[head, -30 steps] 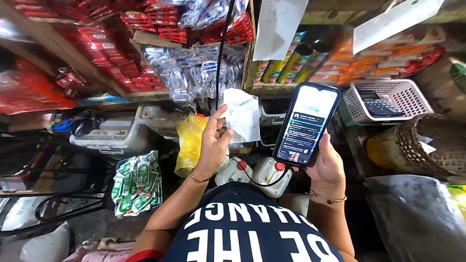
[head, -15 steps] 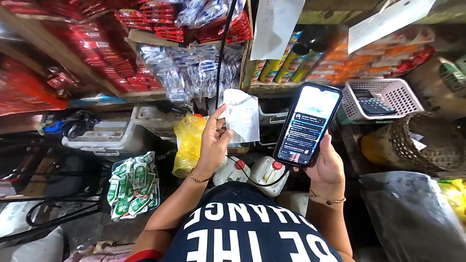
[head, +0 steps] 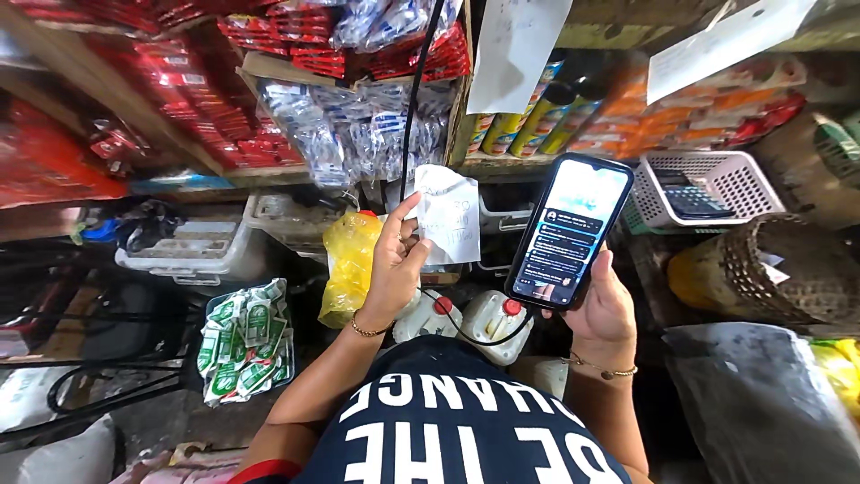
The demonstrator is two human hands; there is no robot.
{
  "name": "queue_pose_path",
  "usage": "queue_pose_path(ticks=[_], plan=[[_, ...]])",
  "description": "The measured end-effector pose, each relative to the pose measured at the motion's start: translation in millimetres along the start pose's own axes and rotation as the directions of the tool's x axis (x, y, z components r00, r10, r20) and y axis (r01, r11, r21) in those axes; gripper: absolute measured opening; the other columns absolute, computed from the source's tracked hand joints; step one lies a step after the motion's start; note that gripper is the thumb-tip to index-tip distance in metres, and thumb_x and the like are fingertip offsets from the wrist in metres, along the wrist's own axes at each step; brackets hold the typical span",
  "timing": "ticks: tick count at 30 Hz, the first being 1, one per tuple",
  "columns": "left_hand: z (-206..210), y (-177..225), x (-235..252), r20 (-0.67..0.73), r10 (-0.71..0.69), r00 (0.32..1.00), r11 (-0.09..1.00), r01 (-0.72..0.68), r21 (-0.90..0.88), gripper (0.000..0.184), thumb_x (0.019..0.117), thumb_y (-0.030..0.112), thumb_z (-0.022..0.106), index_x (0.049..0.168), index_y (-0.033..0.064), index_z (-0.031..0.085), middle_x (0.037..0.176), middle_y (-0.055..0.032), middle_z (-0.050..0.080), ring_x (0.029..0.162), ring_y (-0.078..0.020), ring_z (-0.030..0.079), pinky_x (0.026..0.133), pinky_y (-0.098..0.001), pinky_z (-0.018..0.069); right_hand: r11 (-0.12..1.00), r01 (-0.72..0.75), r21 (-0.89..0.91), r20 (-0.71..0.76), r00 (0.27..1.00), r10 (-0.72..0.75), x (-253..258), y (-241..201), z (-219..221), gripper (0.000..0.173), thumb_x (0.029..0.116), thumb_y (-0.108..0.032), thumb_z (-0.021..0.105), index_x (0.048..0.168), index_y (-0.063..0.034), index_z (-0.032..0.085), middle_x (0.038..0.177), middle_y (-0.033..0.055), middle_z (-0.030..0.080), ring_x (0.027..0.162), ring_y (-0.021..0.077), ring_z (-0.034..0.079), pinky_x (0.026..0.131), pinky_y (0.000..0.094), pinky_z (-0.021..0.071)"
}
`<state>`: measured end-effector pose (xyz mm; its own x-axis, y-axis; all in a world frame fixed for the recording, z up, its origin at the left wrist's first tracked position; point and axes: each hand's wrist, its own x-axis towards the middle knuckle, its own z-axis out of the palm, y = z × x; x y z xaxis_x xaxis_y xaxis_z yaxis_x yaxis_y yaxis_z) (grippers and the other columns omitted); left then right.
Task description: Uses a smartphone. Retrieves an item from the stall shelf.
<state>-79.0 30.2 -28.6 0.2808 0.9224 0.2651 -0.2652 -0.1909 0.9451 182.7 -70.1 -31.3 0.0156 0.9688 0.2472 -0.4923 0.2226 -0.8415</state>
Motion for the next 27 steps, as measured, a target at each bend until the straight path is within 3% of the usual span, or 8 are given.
queue_pose_path(ticks=[27], plan=[[2.6,-0.1,-6.6,0.019,-0.011,1.0,0.999,0.011,0.033,0.059,0.0971,-0.005,0.05,0.153,0.0134,0.043,0.123,-0.0058,0.064,0.095,-0.0098,0.066,0.082,-0.0261,0.0563,1.0,0.004,0.018,-0.006,1.0,-0.003,-7.0,0.1,0.1,0.048,0.1059,-0.049,0.045,0.147,-0.0255,0.041,0.122,0.0077,0.07,0.088,0.0209,0.075,0.058,0.0322,0.0635]])
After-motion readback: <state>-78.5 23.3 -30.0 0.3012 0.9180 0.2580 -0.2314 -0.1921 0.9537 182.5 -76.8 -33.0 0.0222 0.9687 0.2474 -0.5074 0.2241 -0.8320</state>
